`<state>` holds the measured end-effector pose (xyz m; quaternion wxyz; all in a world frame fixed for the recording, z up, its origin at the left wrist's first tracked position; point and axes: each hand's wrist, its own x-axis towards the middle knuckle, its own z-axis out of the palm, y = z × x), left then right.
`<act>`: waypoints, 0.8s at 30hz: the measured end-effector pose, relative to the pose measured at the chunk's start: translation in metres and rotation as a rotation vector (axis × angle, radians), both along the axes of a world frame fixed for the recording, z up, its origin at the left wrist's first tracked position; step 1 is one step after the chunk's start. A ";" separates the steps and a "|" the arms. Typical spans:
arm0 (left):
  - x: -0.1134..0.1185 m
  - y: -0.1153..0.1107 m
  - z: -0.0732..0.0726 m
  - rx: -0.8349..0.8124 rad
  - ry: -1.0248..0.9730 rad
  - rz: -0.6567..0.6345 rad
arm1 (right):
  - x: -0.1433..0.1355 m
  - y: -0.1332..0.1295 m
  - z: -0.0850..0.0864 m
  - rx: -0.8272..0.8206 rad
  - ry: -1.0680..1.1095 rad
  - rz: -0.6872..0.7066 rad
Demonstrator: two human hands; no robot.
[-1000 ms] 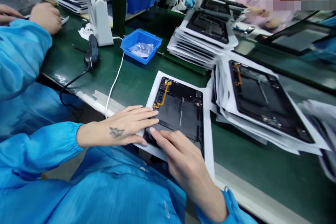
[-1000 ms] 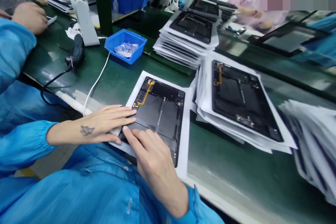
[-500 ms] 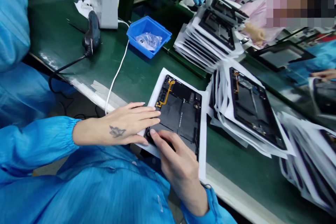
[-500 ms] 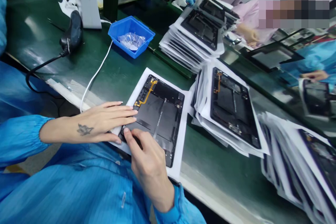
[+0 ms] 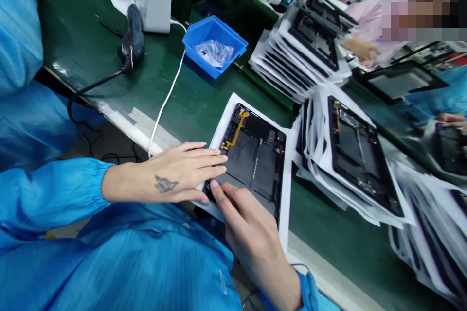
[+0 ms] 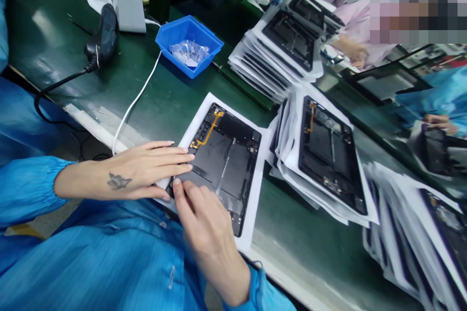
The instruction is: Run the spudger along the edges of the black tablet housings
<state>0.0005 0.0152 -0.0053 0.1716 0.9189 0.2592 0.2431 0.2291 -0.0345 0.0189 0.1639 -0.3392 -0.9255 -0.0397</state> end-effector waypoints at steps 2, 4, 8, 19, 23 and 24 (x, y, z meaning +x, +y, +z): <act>0.001 0.000 -0.001 0.022 0.005 0.001 | -0.004 0.003 0.008 0.083 -0.089 0.056; 0.001 0.000 -0.001 0.053 0.032 -0.006 | -0.008 0.008 0.018 0.122 -0.175 0.108; 0.002 0.001 -0.001 0.103 0.095 -0.020 | -0.012 0.018 0.031 0.144 -0.273 0.180; 0.002 0.002 -0.002 0.144 0.066 -0.013 | -0.015 0.011 0.030 0.171 -0.312 0.153; 0.001 0.003 -0.002 0.120 0.063 -0.019 | -0.016 0.009 0.030 0.156 -0.317 0.149; 0.001 0.003 -0.003 0.117 0.065 -0.022 | -0.016 0.009 0.030 0.149 -0.321 0.149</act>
